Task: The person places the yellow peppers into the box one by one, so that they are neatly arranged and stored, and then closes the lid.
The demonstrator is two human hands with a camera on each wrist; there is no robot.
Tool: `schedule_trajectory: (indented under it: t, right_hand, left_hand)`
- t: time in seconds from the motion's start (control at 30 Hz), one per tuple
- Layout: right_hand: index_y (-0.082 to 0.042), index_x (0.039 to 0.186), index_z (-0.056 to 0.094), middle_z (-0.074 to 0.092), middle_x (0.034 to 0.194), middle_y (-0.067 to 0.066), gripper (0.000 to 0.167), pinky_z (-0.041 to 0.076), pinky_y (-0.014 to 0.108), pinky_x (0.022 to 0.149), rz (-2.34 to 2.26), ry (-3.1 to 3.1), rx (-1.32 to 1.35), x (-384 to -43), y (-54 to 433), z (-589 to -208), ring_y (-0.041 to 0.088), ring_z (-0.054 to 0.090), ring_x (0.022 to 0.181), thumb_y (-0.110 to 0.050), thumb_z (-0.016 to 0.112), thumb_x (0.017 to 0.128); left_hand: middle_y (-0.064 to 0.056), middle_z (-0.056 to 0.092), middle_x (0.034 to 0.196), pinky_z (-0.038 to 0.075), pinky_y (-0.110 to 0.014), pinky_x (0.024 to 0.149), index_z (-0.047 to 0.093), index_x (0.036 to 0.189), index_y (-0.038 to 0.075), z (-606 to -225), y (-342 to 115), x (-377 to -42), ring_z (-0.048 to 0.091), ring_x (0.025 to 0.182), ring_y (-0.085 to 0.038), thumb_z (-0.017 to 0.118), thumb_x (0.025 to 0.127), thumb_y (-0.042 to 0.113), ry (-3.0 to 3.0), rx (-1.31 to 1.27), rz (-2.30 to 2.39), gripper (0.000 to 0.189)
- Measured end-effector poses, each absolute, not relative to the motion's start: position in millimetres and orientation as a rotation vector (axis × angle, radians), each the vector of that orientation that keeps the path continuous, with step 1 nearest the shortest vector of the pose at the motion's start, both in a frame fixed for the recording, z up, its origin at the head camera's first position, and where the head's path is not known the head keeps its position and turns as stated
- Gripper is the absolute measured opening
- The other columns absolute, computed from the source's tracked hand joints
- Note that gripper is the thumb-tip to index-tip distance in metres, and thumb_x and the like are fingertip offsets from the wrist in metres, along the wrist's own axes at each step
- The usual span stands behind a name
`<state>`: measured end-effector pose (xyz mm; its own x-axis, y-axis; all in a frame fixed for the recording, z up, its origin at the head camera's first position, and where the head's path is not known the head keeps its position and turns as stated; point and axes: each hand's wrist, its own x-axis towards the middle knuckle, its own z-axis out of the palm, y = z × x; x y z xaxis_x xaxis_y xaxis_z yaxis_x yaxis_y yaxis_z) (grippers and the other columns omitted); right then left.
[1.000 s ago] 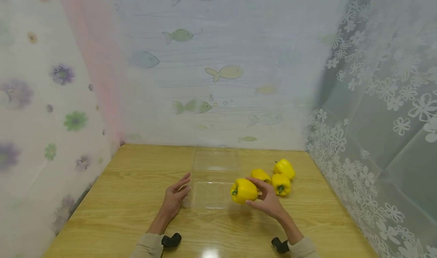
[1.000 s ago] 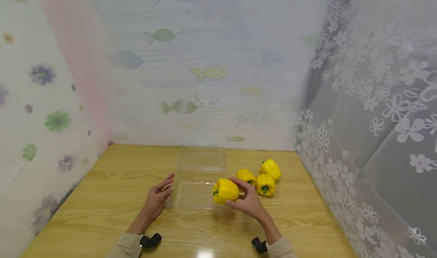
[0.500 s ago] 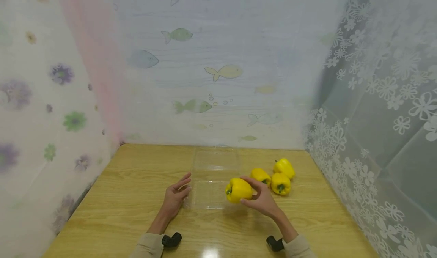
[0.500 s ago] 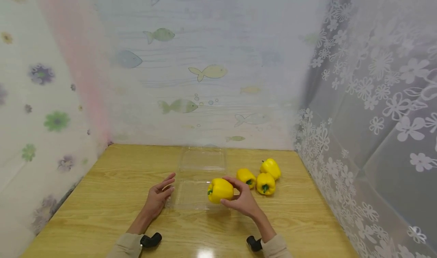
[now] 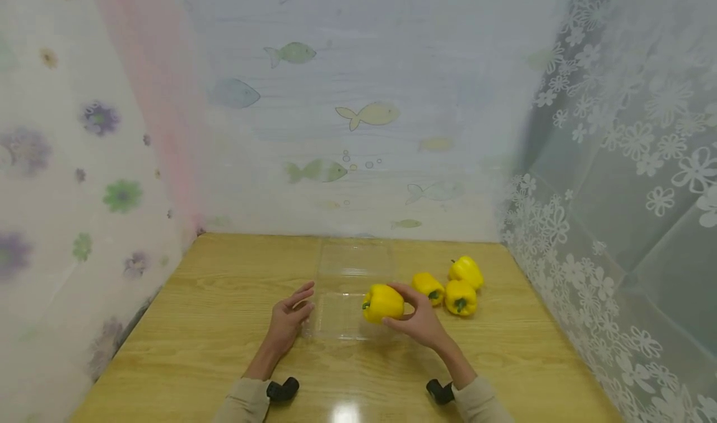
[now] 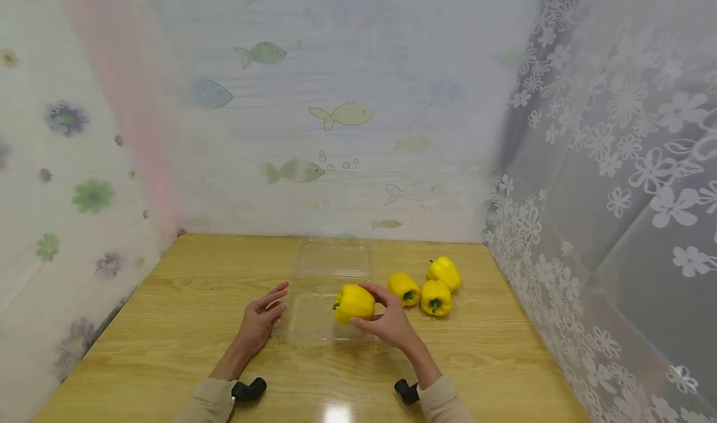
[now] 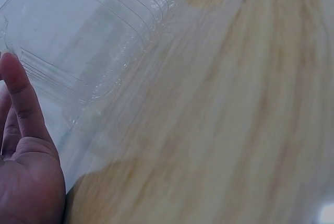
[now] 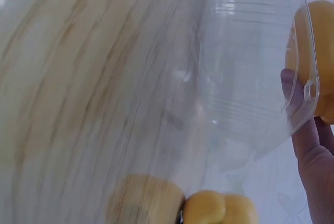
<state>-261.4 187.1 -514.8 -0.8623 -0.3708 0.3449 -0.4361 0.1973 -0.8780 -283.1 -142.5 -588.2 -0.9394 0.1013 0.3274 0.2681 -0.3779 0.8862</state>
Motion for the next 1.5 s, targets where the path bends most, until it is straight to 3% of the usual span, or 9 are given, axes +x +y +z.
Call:
schedule_trajectory:
  t: [0.3, 0.73, 1.03, 1.27, 1.5]
  right_hand:
    - [-0.012, 0.144, 0.056, 0.057, 0.138, 0.015, 0.068, 0.061, 0.033, 0.080, 1.787, -2.442, 0.795, -266.1, 174.0, -518.8, 0.023, 0.057, 0.112, -0.011, 0.086, 0.082]
    - [-0.012, 0.145, 0.056, 0.059, 0.136, 0.015, 0.069, 0.060, 0.032, 0.081, 1.759, -2.482, 0.844, -273.4, 161.8, -521.4, 0.024, 0.056, 0.109, -0.013, 0.086, 0.083]
    - [-0.015, 0.143, 0.058, 0.061, 0.136, 0.010, 0.070, 0.060, 0.030, 0.082, 1.713, -2.521, 0.802, -282.1, 158.8, -525.1, 0.025, 0.058, 0.110, -0.013, 0.088, 0.080]
    - [-0.010, 0.143, 0.057, 0.061, 0.136, 0.014, 0.070, 0.060, 0.032, 0.083, 1.692, -2.551, 0.770, -283.2, 157.0, -519.0, 0.028, 0.056, 0.113, -0.012, 0.087, 0.081]
    - [-0.012, 0.142, 0.059, 0.063, 0.135, 0.012, 0.069, 0.059, 0.031, 0.079, 1.606, -2.622, 0.686, -284.0, 152.4, -515.0, 0.032, 0.059, 0.114, -0.020, 0.089, 0.080]
  left_hand:
    - [-0.001, 0.060, 0.145, 0.051, -0.016, 0.062, 0.040, 0.133, -0.031, -586.4, -141.7, -283.7, 0.064, 0.089, -0.004, 0.065, 0.095, -0.006, -1.666, -0.534, -2.501, 0.052]
    - [-0.007, 0.055, 0.149, 0.051, -0.017, 0.064, 0.044, 0.134, -0.028, -587.8, -141.9, -284.6, 0.063, 0.087, -0.004, 0.064, 0.095, -0.007, -1.670, -0.532, -2.515, 0.048]
    - [-0.002, 0.057, 0.148, 0.051, -0.017, 0.063, 0.041, 0.137, -0.027, -583.5, -141.2, -283.3, 0.064, 0.089, -0.004, 0.067, 0.094, -0.004, -1.724, -0.417, -2.504, 0.055]
    - [-0.013, 0.047, 0.155, 0.051, -0.017, 0.063, 0.041, 0.140, -0.025, -584.1, -142.6, -286.2, 0.062, 0.089, -0.003, 0.065, 0.096, -0.003, -1.769, -0.423, -2.486, 0.054]
    - [-0.015, 0.046, 0.156, 0.051, -0.016, 0.063, 0.040, 0.139, -0.026, -585.9, -142.7, -287.8, 0.062, 0.088, -0.002, 0.064, 0.097, -0.004, -1.755, -0.432, -2.498, 0.054]
